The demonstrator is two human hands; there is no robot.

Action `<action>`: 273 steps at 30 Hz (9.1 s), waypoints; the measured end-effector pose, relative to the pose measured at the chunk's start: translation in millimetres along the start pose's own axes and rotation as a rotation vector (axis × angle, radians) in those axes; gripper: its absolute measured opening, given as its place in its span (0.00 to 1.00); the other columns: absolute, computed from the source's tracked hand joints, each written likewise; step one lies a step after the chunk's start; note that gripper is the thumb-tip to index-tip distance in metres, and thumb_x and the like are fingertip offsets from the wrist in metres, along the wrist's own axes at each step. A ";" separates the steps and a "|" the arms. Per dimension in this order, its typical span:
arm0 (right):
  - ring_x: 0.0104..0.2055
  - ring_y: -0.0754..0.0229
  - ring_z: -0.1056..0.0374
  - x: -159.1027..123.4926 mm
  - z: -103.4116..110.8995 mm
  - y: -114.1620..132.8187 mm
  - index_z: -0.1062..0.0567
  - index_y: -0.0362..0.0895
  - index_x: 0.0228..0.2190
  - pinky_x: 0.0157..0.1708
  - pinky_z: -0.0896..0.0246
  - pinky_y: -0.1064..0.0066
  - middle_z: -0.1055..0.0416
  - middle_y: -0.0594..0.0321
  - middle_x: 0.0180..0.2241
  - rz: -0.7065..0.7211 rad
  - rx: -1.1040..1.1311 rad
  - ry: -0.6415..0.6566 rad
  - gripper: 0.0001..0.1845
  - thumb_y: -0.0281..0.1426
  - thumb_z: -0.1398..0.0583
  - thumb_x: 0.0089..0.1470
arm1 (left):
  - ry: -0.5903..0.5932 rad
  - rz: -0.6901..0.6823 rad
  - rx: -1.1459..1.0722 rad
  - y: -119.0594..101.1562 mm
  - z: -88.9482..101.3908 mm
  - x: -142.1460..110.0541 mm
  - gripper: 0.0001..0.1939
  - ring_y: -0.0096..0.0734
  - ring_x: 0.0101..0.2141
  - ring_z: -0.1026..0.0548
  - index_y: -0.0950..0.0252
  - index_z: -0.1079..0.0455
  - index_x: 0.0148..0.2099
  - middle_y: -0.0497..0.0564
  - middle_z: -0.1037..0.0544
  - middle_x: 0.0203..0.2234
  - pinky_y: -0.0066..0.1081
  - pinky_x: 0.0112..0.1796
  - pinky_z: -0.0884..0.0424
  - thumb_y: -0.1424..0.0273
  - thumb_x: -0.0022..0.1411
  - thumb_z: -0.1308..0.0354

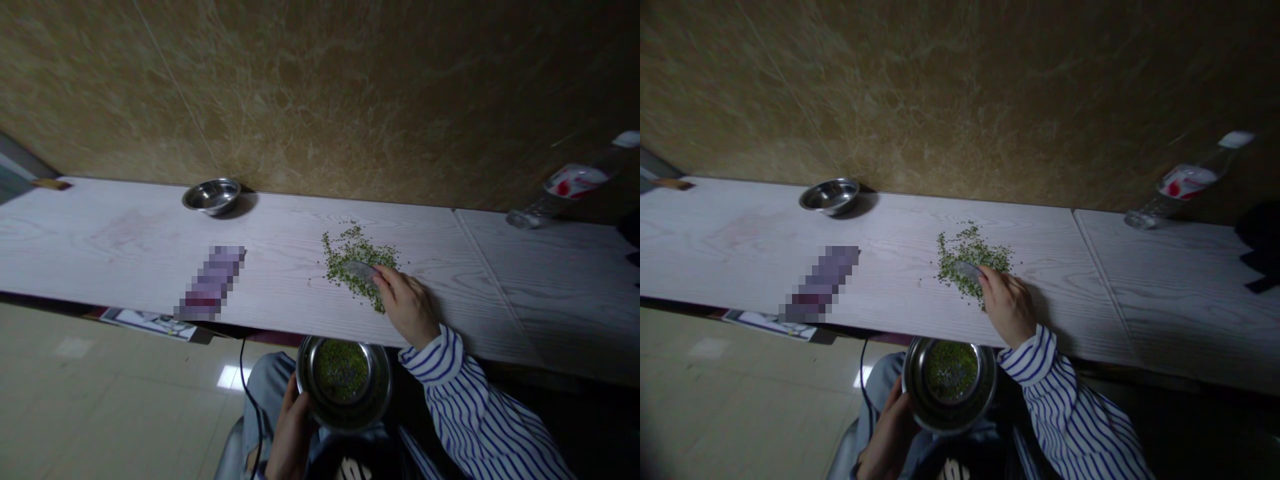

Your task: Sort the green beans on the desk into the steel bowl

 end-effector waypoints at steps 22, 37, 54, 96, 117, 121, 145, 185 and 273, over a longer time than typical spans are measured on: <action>0.35 0.57 0.28 12.3 -13.1 11.3 0.25 0.44 0.40 0.37 0.45 0.66 0.21 0.57 0.32 0.143 -0.176 0.159 0.11 0.26 0.47 0.62 | -0.006 -0.034 0.009 -3.2 0.0 -5.0 0.31 0.32 0.30 0.24 0.62 0.37 0.59 0.50 0.21 0.34 0.29 0.31 0.31 0.70 0.52 0.38; 0.39 0.58 0.30 95.7 -65.9 37.1 0.27 0.44 0.40 0.43 0.47 0.66 0.23 0.59 0.36 0.276 -0.080 0.424 0.10 0.23 0.46 0.59 | -0.038 -0.035 0.052 -4.2 6.3 -3.7 0.36 0.36 0.34 0.24 0.61 0.40 0.62 0.54 0.20 0.40 0.31 0.32 0.32 0.67 0.51 0.38; 0.40 0.59 0.31 66.5 -78.3 40.7 0.27 0.43 0.39 0.44 0.51 0.65 0.23 0.58 0.37 0.575 -0.064 0.565 0.10 0.23 0.48 0.61 | -0.010 -0.065 0.011 -3.6 8.8 -5.6 0.31 0.32 0.30 0.26 0.61 0.37 0.59 0.51 0.21 0.34 0.30 0.31 0.33 0.68 0.52 0.39; 0.37 0.57 0.34 -2.1 3.6 59.9 0.26 0.40 0.43 0.37 0.51 0.64 0.22 0.57 0.35 0.522 -0.296 0.191 0.13 0.22 0.48 0.62 | -0.027 -0.044 0.062 -7.0 5.5 -9.4 0.36 0.36 0.36 0.24 0.59 0.42 0.63 0.53 0.22 0.39 0.34 0.37 0.30 0.69 0.52 0.40; 0.39 0.56 0.33 -20.2 1.9 63.6 0.26 0.40 0.42 0.36 0.51 0.62 0.22 0.55 0.39 0.563 -0.284 0.261 0.12 0.21 0.48 0.62 | -0.039 -0.083 0.022 -20.0 3.9 -8.5 0.31 0.31 0.30 0.25 0.59 0.36 0.57 0.49 0.22 0.34 0.30 0.31 0.32 0.69 0.49 0.37; 0.40 0.56 0.33 -25.4 7.4 63.4 0.26 0.39 0.42 0.37 0.49 0.62 0.22 0.55 0.39 0.572 -0.256 0.253 0.12 0.21 0.48 0.62 | 0.016 -0.100 0.020 -24.8 -2.5 -12.0 0.27 0.31 0.31 0.26 0.60 0.35 0.55 0.50 0.22 0.33 0.30 0.31 0.32 0.68 0.51 0.37; 0.44 0.55 0.33 -46.7 11.9 59.6 0.27 0.41 0.45 0.40 0.46 0.62 0.23 0.55 0.43 0.470 -0.228 0.189 0.13 0.21 0.47 0.61 | 0.031 -0.106 0.045 -30.5 -10.7 -13.8 0.24 0.30 0.32 0.27 0.61 0.34 0.53 0.50 0.22 0.35 0.30 0.33 0.31 0.71 0.52 0.39; 0.35 0.59 0.31 -75.3 44.1 59.0 0.28 0.39 0.44 0.37 0.43 0.65 0.24 0.58 0.33 0.241 -0.081 0.075 0.12 0.20 0.44 0.59 | 0.031 -0.102 0.036 -30.4 -15.6 -14.8 0.22 0.31 0.32 0.27 0.63 0.33 0.49 0.50 0.22 0.34 0.31 0.32 0.30 0.72 0.50 0.38; 0.35 0.57 0.31 -52.1 17.1 73.8 0.27 0.40 0.44 0.37 0.44 0.65 0.23 0.57 0.33 0.199 -0.117 0.073 0.12 0.22 0.46 0.60 | -0.008 -0.137 0.035 -37.0 -0.6 -14.9 0.24 0.29 0.34 0.29 0.61 0.33 0.52 0.49 0.24 0.38 0.29 0.33 0.30 0.72 0.51 0.39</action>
Point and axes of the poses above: each hand's wrist, its own x-axis towards the middle knuckle, its own z-axis out of the back of the hand, y = z × x, the point moved 7 cm from there along x, towards the middle knuckle
